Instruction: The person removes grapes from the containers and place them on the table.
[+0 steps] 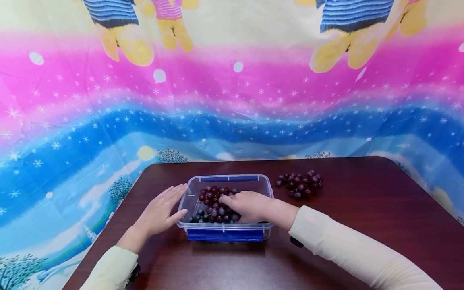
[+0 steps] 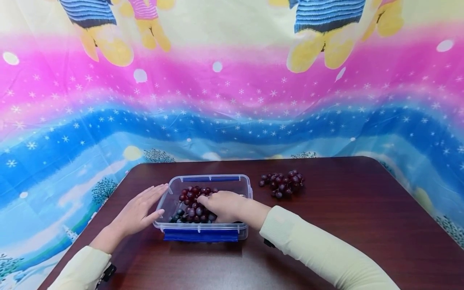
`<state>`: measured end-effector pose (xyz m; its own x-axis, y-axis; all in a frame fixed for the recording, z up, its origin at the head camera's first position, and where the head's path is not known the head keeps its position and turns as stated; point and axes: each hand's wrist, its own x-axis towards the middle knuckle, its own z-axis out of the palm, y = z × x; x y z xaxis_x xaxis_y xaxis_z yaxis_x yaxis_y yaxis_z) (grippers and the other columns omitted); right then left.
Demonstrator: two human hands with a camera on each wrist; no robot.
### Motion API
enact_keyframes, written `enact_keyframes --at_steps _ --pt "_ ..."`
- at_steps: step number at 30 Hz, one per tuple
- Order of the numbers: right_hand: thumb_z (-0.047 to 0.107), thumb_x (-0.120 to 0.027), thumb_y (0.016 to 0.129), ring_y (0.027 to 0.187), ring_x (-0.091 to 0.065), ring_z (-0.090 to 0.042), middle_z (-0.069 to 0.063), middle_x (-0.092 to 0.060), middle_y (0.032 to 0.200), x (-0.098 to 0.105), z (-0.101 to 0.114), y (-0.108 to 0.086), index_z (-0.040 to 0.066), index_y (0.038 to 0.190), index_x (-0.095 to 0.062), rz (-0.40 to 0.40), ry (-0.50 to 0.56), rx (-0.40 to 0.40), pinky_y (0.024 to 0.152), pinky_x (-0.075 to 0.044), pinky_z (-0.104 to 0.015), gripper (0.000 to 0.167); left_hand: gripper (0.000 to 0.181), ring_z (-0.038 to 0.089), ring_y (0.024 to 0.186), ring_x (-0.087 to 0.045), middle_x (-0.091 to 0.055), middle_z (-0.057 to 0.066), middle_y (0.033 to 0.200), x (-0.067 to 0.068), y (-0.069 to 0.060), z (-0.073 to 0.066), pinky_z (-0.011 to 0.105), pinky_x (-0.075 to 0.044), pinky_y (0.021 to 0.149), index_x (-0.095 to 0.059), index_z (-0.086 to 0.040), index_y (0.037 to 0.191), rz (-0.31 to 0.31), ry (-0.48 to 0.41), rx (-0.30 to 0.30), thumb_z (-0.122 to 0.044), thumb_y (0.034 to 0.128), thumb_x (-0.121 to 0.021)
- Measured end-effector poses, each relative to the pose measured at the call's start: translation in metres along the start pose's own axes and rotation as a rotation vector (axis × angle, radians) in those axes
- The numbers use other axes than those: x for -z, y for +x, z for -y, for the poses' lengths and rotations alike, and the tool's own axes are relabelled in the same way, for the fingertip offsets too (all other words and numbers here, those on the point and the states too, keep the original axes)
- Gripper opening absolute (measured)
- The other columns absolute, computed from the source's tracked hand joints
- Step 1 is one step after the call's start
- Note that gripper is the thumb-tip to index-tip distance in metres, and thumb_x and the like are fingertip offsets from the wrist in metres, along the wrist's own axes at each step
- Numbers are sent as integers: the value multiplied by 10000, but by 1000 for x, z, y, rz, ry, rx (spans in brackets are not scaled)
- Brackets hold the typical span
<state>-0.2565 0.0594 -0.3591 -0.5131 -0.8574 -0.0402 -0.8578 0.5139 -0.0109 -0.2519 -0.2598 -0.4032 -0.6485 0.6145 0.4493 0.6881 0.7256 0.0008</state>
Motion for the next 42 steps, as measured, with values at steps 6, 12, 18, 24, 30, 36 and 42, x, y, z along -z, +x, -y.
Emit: enact_keyframes --at_steps 6,12,18,24,30,36,42 --pt "277 -770 848 675 -602 -84 71 -565 736 -1 -3 -3 106 1313 -424 -44 45 15 670 -524 -252 605 669 331 1324 -437 -476 168 1438 0 0 0 332 -169 1165 -464 22 1420 -2 2 -2 -423 930 -563" --pt "330 -734 875 848 -638 -76 4 -657 995 -1 -4 -4 99 1358 -408 -61 115 -10 797 -533 -262 626 677 306 1345 -415 -463 152 1453 1 0 -1 322 -159 1165 -457 4 1432 14 2 25 -407 910 -587" --pt "246 -732 883 693 -579 -36 7 -657 1008 1 -3 -5 107 1357 -392 -133 99 21 734 -529 -227 599 677 314 1342 -419 -461 153 1454 2 1 -2 338 -172 1164 -454 3 1434 17 1 24 -410 913 -584" --pt "159 -783 824 669 -566 -84 -12 -656 976 2 -3 -7 95 1369 -380 -217 25 53 699 -531 -255 680 670 340 1318 -442 -471 165 1443 1 1 -1 328 -164 1165 -460 14 1426 4 7 7 -417 925 -570" --pt "138 -780 824 900 -661 -179 -52 -655 1172 6 -4 -10 84 1409 -376 -271 -40 72 817 -540 -313 713 677 328 1331 -429 -467 162 1447 1 0 0 244 -63 1157 -455 9 1431 13 4 15 -416 918 -578" --pt "134 -800 805 1030 -646 -206 -84 -627 1247 12 -4 -13 84 1419 -397 -339 -94 98 862 -534 -333 736 684 305 1352 -407 -456 152 1459 2 1 -1 265 -81 1162 -447 -4 1441 23 6 25 -417 913 -585" --pt "107 -782 811 1055 -636 -202 -90 -619 1247 15 -5 -15 94 1396 -463 -433 -235 152 814 -552 -321 666 676 314 1339 -421 -465 158 1449 2 0 -1 241 -64 1156 -456 9 1430 16 12 11 -424 924 -571"
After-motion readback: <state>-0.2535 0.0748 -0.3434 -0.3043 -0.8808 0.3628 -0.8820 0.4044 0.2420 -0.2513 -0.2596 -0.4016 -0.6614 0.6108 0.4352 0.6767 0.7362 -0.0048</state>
